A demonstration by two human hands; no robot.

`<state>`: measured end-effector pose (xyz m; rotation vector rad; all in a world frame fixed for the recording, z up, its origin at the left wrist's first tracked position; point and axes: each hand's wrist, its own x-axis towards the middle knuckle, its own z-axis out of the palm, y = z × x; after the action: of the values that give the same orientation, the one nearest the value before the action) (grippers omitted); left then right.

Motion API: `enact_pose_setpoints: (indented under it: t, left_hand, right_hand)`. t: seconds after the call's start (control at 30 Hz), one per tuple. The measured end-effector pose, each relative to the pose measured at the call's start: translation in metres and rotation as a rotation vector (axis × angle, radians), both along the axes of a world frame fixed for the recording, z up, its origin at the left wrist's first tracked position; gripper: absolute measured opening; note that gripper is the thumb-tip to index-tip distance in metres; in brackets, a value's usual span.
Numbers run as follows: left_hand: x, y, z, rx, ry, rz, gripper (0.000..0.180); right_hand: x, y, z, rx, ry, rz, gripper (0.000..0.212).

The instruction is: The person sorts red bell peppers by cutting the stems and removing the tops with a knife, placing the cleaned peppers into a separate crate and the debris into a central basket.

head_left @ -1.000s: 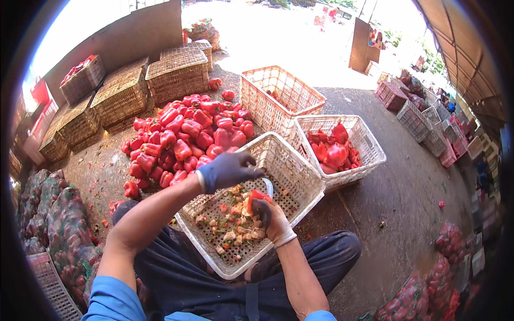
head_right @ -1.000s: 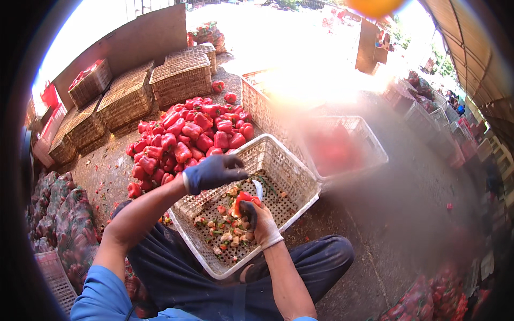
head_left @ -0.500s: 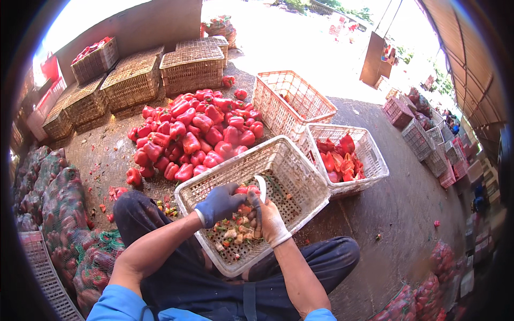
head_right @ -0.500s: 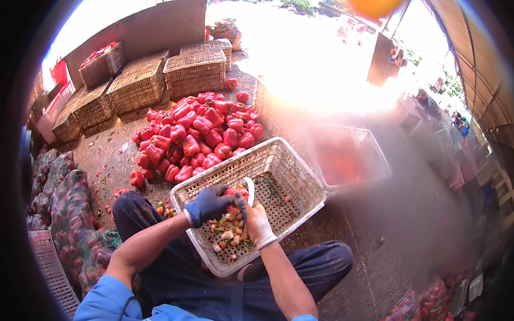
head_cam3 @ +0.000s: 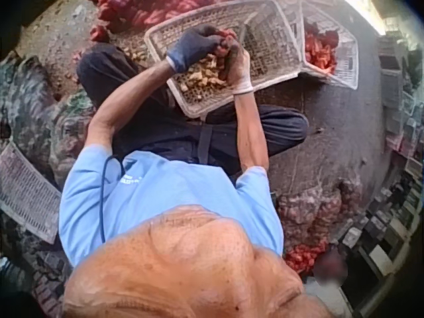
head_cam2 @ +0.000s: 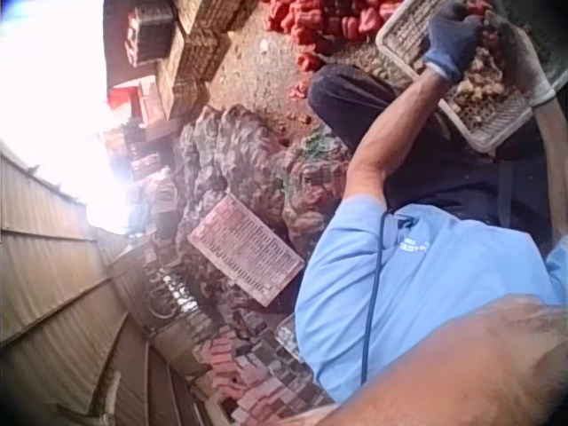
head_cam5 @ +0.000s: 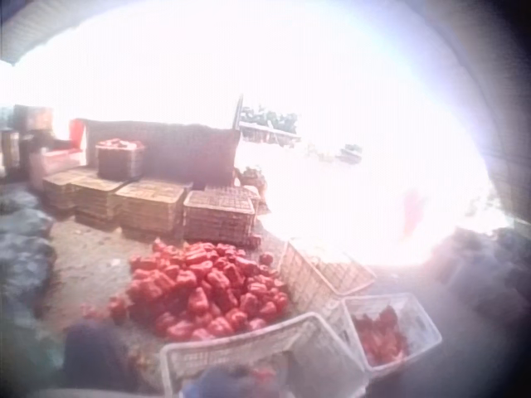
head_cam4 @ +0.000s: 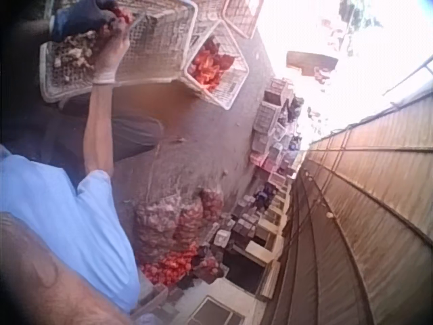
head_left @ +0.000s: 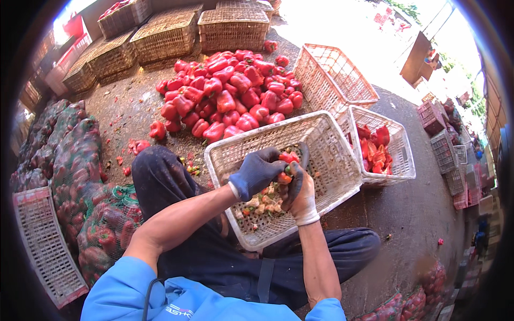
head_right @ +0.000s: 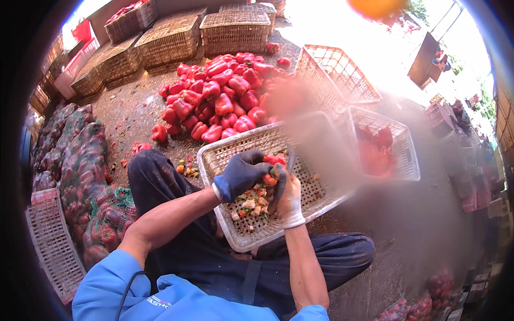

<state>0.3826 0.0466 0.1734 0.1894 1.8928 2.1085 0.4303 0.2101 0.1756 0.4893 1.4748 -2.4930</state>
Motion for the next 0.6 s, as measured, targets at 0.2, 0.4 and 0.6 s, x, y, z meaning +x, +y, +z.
enact_pose_setpoints:
  t: [0.2,0.4,0.6]
  left_hand:
    - [0.004,-0.011,0.022,0.228,-0.287,0.007,0.013]
    - [-0.013,-0.033,0.016,0.004,-0.204,-0.113,0.049]
    - [-0.022,-0.028,0.005,-0.329,-0.134,-0.261,0.044]
  right_hand:
    - [0.0,0.008,0.003,-0.147,-0.117,0.092,0.051]
    - [-0.007,0.009,0.012,0.115,0.039,0.082,0.039]
    - [-0.008,0.006,-0.001,0.434,0.271,0.266,0.03]
